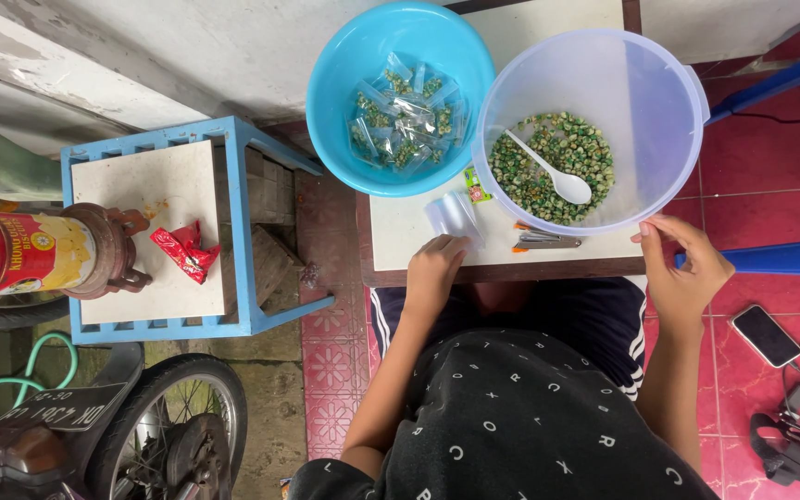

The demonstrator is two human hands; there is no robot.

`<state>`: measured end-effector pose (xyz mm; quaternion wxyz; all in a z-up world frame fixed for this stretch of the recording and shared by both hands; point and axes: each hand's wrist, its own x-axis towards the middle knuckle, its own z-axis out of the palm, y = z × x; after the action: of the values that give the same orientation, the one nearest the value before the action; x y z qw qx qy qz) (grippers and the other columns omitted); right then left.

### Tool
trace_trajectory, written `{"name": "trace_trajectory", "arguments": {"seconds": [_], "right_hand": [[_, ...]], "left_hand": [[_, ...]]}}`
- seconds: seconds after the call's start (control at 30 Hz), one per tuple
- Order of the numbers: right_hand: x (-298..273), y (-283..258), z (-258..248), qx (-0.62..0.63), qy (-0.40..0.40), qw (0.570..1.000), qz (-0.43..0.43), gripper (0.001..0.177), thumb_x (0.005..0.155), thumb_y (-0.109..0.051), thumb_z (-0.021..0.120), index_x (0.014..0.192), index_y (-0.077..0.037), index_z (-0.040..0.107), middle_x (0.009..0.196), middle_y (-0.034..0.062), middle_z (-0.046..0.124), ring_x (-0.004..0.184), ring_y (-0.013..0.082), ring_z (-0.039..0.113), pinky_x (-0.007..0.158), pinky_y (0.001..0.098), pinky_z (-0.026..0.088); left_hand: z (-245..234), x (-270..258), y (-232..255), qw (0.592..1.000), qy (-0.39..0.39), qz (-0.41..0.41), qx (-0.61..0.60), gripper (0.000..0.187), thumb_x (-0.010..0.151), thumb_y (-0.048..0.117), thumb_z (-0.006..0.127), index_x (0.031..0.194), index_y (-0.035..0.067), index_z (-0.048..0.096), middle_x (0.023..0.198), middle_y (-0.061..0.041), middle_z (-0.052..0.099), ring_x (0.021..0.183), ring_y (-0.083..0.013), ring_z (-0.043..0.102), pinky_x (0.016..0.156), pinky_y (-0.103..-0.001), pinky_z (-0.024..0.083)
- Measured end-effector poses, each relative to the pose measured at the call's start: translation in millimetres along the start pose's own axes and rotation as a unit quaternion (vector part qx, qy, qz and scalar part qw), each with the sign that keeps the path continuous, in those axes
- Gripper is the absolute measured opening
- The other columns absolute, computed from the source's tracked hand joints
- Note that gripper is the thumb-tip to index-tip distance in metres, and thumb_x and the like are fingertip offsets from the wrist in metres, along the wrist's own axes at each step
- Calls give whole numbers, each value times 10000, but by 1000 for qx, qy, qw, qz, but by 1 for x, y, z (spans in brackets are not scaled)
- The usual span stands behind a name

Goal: The person scoops small green snacks from a plastic container into a clear plastic bag using a spoon. They then fold the top of the bag, seal it with a stapler, and place the bag into a blue bowl.

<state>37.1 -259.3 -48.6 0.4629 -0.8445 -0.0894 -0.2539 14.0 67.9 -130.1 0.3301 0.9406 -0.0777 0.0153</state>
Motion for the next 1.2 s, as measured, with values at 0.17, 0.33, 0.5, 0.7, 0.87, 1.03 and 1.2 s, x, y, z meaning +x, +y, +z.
{"name": "trace_trajectory", "arguments": {"seconds": [0.17, 0.33, 0.5, 0.7, 0.87, 1.03, 1.2], "right_hand": [[-1, 5, 1, 7, 2, 1000, 0, 80, 1123, 125, 744, 1190, 92, 713, 909, 169, 738, 873, 211, 703, 767, 288, 470], [3, 4, 2, 21, 1, 1000, 10, 88, 1122, 142, 728, 1189, 91, 705, 889, 168, 729, 814, 181, 649, 714, 279, 437], [4, 8, 2, 26, 3, 1000, 5, 96, 1115, 174, 718, 1166, 99, 687, 883, 164, 722, 748, 171, 595, 746, 296, 467], [7, 8, 1, 26, 1, 1000, 9, 63, 1128, 145, 716, 1169, 108, 686, 884, 174, 724, 729, 177, 596, 749, 299, 471], [9, 8, 2, 30, 6, 1000, 5, 68, 1124, 152, 720, 1171, 124, 681, 896, 204, 727, 805, 218, 669, 748, 306, 490], [10, 6, 2, 30, 5, 999, 15, 50, 1128, 156, 713, 1158, 125, 686, 906, 204, 726, 781, 209, 642, 738, 301, 475], [11, 2, 1, 58, 13, 998, 32, 78, 1129, 176, 705, 1178, 132, 663, 902, 232, 715, 852, 249, 703, 742, 291, 482]], "left_hand": [[5, 3, -4, 1000, -3, 2, 28, 194, 959, 116, 627, 1136, 152, 696, 881, -67, 618, 798, -345, 639, 577, -476, 466], [13, 4, -7, 998, 9, 18, 63, 213, 924, 101, 648, 1115, 162, 720, 854, -61, 632, 802, -328, 647, 575, -470, 481], [24, 6, -11, 995, 32, 20, 92, 238, 860, 129, 667, 1079, 159, 754, 827, -60, 665, 761, -335, 654, 581, -490, 499], [11, 9, -3, 992, 30, 35, 116, 364, 854, 89, 627, 1202, 172, 694, 745, -50, 595, 635, -310, 606, 497, -458, 449], [20, 13, -8, 991, 54, 1, 125, 311, 895, 144, 626, 1192, 215, 683, 752, -45, 644, 592, -323, 628, 449, -459, 442], [22, 17, -12, 994, 42, -29, 99, 307, 831, 147, 664, 1124, 231, 703, 755, -52, 634, 632, -332, 628, 496, -475, 456], [22, 25, -10, 997, 48, -2, 56, 267, 785, 52, 660, 1026, 149, 718, 842, -57, 637, 698, -338, 621, 597, -466, 485]]}}
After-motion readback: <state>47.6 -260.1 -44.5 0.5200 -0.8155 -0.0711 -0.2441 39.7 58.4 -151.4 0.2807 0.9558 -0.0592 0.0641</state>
